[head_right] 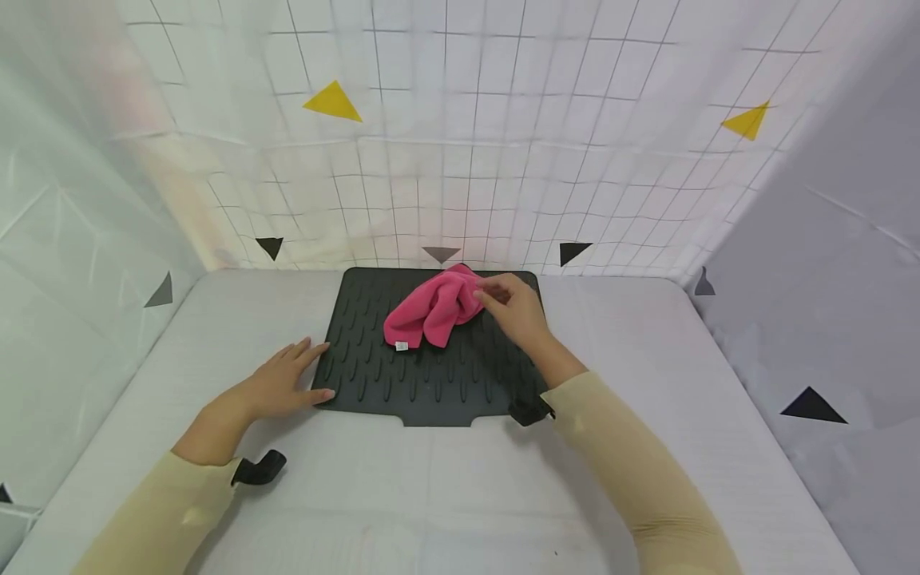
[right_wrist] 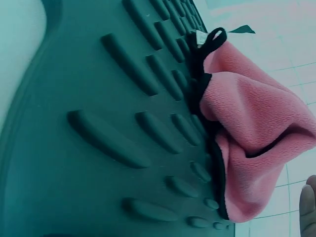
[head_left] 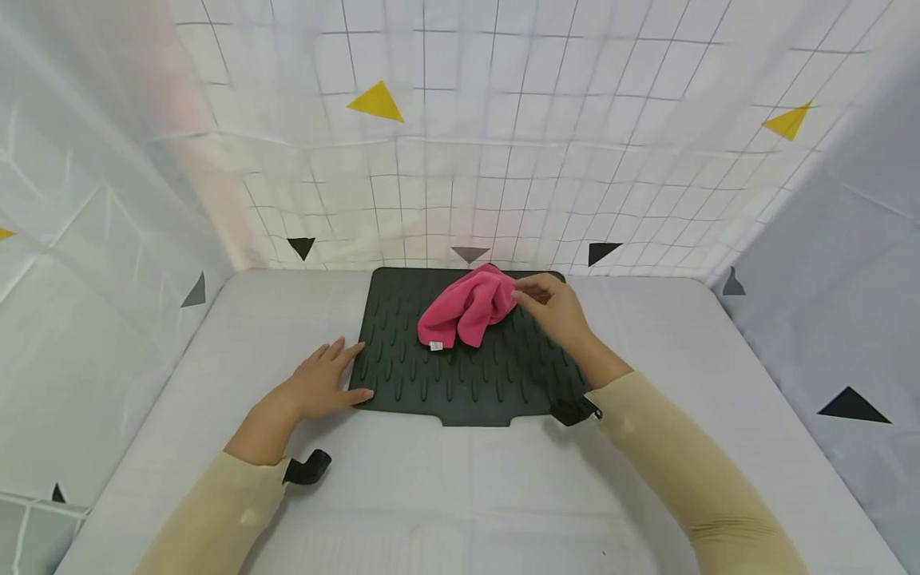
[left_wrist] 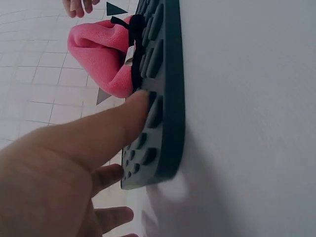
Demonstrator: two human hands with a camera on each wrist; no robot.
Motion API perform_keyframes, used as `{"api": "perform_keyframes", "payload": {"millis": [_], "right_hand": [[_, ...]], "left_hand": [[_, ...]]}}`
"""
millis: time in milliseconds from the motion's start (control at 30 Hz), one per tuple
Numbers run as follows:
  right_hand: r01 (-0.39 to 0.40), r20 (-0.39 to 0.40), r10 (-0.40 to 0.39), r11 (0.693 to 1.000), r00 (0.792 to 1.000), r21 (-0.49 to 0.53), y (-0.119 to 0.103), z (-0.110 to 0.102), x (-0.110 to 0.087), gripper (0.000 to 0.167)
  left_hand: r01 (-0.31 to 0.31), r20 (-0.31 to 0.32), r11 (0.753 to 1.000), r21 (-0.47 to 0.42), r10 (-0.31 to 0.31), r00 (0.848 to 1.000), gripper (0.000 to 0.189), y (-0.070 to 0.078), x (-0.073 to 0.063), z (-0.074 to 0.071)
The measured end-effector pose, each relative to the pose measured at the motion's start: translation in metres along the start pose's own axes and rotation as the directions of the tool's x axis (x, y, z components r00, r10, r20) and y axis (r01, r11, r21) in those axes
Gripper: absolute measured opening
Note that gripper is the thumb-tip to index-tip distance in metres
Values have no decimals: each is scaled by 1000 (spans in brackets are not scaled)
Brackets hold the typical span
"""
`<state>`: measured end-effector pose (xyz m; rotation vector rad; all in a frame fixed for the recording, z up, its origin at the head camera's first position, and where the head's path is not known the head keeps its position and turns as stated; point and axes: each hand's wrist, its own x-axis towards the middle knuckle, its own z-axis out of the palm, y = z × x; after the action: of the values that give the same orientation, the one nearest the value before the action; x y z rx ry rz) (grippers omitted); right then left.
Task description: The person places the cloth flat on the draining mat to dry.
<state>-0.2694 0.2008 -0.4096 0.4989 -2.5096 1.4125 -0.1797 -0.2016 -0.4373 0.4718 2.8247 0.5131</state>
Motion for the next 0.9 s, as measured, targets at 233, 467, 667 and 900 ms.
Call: {"api": "perform_keyframes", "payload": {"millis": [233, 467, 667, 900], "right_hand": [[-27, -13, 27, 1000, 1000, 7, 9, 6, 0, 25], [-93, 7, 93, 995, 996, 24, 14, 14, 0, 26], [-115, 4, 115, 993, 993, 25, 19, 20, 0, 26], [-126, -13, 127, 991, 992, 43, 22, 26, 3, 27]], "left_hand": [[-79, -98, 996, -49, 74, 992, 74, 9, 16, -2], [-113, -150, 988, -105, 97, 984, 64, 20, 35, -6], [-133, -194, 973, -191, 95, 976, 58, 31, 56, -3], [-140, -269, 952, -273, 64, 961, 53, 50, 77, 0]]}}
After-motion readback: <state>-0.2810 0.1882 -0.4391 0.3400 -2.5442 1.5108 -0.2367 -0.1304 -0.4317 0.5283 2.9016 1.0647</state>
